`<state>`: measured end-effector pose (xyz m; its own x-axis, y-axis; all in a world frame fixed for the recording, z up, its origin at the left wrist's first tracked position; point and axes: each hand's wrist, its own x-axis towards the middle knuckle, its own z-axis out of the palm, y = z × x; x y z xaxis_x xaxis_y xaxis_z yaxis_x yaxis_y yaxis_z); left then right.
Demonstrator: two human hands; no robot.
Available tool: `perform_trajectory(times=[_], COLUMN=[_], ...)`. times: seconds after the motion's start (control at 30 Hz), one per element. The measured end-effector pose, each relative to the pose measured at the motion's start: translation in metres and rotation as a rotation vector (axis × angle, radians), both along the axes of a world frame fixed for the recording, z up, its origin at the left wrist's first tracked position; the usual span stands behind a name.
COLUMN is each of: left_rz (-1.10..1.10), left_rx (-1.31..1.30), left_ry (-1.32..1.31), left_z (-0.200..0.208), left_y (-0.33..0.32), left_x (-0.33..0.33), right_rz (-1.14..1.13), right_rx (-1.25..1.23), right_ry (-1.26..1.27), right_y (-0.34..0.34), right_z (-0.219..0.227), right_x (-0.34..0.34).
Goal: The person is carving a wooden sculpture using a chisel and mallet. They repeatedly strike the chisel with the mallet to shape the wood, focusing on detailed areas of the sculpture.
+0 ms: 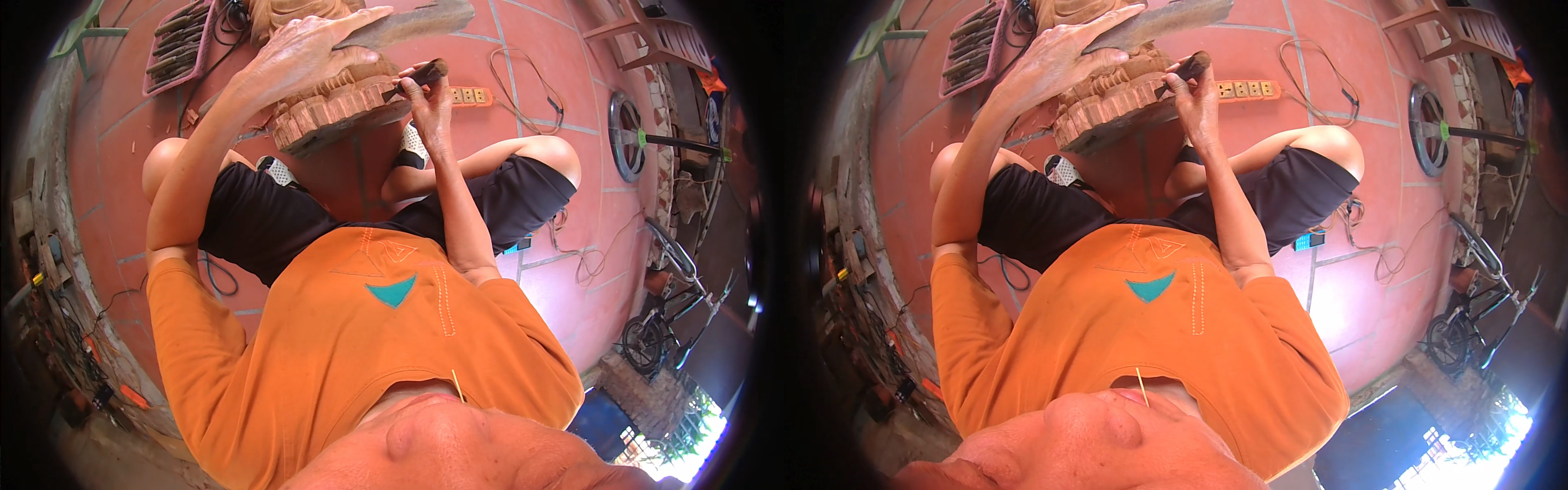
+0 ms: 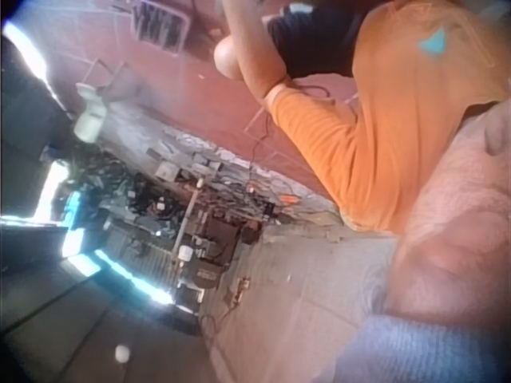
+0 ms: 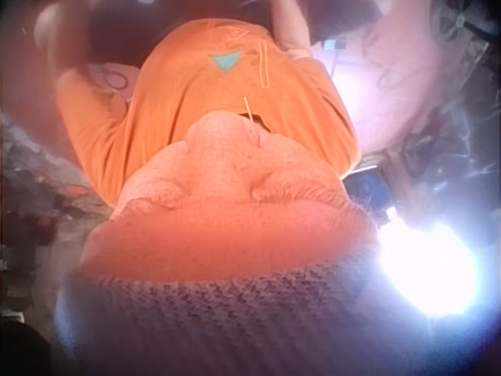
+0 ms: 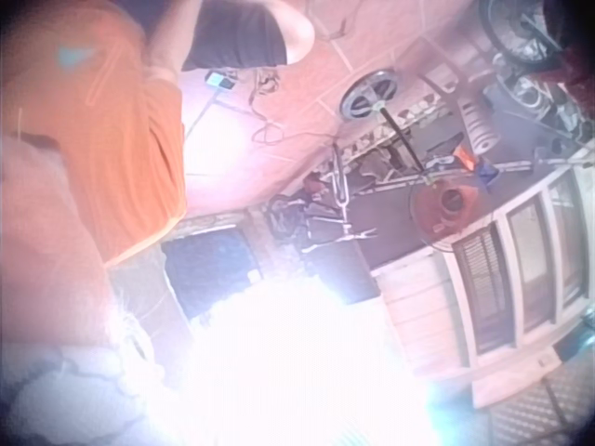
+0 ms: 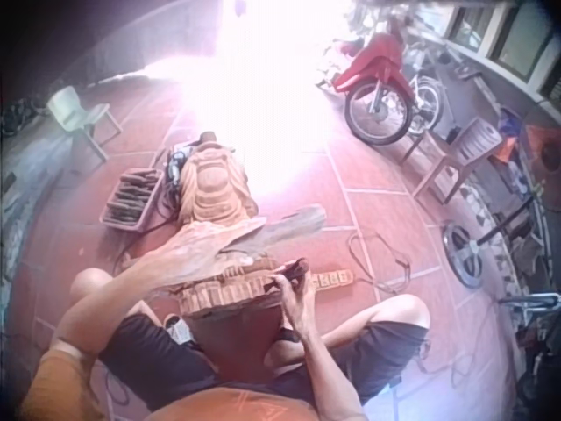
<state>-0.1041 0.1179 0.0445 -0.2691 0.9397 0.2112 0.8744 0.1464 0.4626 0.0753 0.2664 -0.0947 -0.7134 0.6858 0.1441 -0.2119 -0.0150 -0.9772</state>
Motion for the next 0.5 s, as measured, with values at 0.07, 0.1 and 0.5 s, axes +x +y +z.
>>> perform_trajectory(times=[0.07,0.1,0.5], left_rz=[-0.017,-0.026,0.045], left_rx=[0.068,0.103,-0.127], left_ry=[0.081,0.121,-0.106], left_z=[-0.004,-0.005,0.037], left_y=[-0.003,-0.005,-0.022], left_x=[-0.002,-0.003,0.002], right_rz=[-0.007,-0.007,-0.119], right_rx=[0.134,0.183,0.484], right_ry=[-0.068,-0.107,-0.150], right_y=[-0.005,-0.006,0.002], right_z=[0.005,0.009,0.013], right_x=[-0.001,-0.002,-0.001])
